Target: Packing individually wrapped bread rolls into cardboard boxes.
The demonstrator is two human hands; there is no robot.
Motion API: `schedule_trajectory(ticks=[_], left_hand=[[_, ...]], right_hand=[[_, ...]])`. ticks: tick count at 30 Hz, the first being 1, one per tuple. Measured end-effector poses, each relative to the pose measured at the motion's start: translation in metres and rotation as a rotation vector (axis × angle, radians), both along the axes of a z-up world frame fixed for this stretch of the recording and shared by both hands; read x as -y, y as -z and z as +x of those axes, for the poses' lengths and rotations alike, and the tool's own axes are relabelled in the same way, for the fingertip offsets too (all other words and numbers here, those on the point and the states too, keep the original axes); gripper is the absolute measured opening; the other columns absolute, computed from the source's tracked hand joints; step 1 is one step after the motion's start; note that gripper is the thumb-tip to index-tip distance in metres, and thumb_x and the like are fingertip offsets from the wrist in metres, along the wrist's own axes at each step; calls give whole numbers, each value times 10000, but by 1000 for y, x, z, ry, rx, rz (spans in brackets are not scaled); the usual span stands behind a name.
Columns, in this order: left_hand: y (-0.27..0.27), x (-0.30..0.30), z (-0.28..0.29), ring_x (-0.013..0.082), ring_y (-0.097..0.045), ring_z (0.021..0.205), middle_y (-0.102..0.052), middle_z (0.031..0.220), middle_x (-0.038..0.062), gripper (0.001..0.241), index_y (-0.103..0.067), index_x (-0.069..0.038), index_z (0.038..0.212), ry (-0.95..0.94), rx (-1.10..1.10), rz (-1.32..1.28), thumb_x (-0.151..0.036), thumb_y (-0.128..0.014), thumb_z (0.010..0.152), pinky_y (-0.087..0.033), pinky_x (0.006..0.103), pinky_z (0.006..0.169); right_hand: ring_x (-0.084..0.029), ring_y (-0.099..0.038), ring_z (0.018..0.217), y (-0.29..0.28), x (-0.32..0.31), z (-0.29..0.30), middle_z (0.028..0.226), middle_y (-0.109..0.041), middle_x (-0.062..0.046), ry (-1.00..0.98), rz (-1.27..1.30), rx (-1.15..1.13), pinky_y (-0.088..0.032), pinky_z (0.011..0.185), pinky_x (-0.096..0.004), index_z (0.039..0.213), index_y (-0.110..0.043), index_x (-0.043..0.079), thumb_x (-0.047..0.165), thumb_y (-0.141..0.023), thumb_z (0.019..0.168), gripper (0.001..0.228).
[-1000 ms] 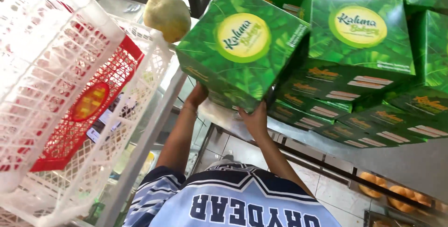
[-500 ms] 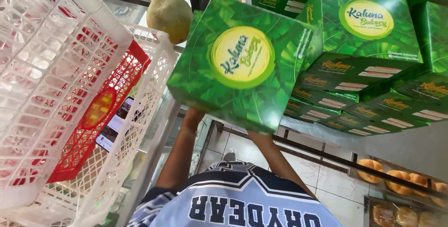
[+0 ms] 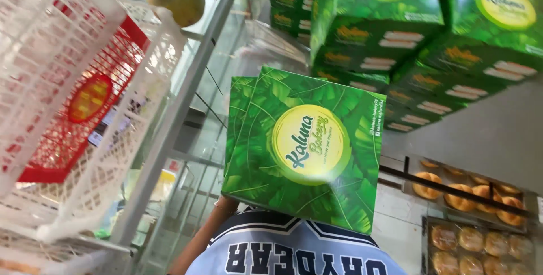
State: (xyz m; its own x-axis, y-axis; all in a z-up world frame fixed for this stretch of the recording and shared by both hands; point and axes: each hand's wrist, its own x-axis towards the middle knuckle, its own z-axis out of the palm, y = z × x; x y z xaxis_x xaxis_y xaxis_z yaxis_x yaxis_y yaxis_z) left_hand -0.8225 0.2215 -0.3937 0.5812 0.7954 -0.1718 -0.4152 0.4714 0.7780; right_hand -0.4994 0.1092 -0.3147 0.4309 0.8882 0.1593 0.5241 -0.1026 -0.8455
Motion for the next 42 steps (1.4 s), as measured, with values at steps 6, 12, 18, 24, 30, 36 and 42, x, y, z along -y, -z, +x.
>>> schedule_trajectory(ticks=[6,12,18,24,30,36,42], left_hand=[[74,128,19,190,-647,1084,-662,1242,92,356,-597,-40,1313,79,-91,-55,-229,-555,1014,-559,360,902],[90,190,100,185,-620,1053,-678,1166,80,285,-655,-5,1239,414,-269,272,-185,-559,1040,-513,349,911],[3,219,259,133,-567,899,-657,1012,35,197,-665,12,1122,488,-201,71,-126,-596,1001,-517,331,736],[-22,224,412,141,-604,973,-688,1088,38,291,-636,0,1226,570,-82,176,-163,-562,996,-553,299,815],[-115,237,531,180,-564,1140,-599,1297,50,491,-489,-68,1451,530,-21,-24,-386,-496,1077,-479,321,951],[-127,258,578,226,-566,1162,-582,1349,99,687,-395,-114,1547,523,-74,-392,-558,-401,1023,-500,374,961],[-211,249,625,240,-359,1427,-340,1588,93,771,-212,-100,1629,379,27,68,-506,-469,1025,-329,396,1163]], right_hand=[[-242,-718,990,-9,192,81,1088,-746,-97,99,-81,2,-574,856,-389,1191,-670,57,171,-830,826,414],[-243,-717,998,4,296,58,1094,-743,-100,247,-143,7,-577,864,-390,1200,-661,65,194,-838,817,441],[-244,-715,1007,24,368,102,1100,-741,-103,414,-190,28,-580,873,-391,1209,-652,72,217,-845,807,468],[-245,-714,1015,12,395,192,1106,-738,-105,563,-227,38,-583,881,-392,1217,-643,80,240,-852,798,495],[-246,-713,1023,-57,385,309,1112,-736,-108,611,-278,70,-586,889,-393,1226,-634,88,264,-859,789,523],[-241,-740,1010,-131,373,360,1151,-706,-121,542,120,-136,-598,847,-395,1469,-373,23,204,-841,758,870],[-228,-730,1005,-134,368,417,1190,-687,-131,532,19,-341,-626,760,-370,1453,-402,62,72,-882,661,925]])
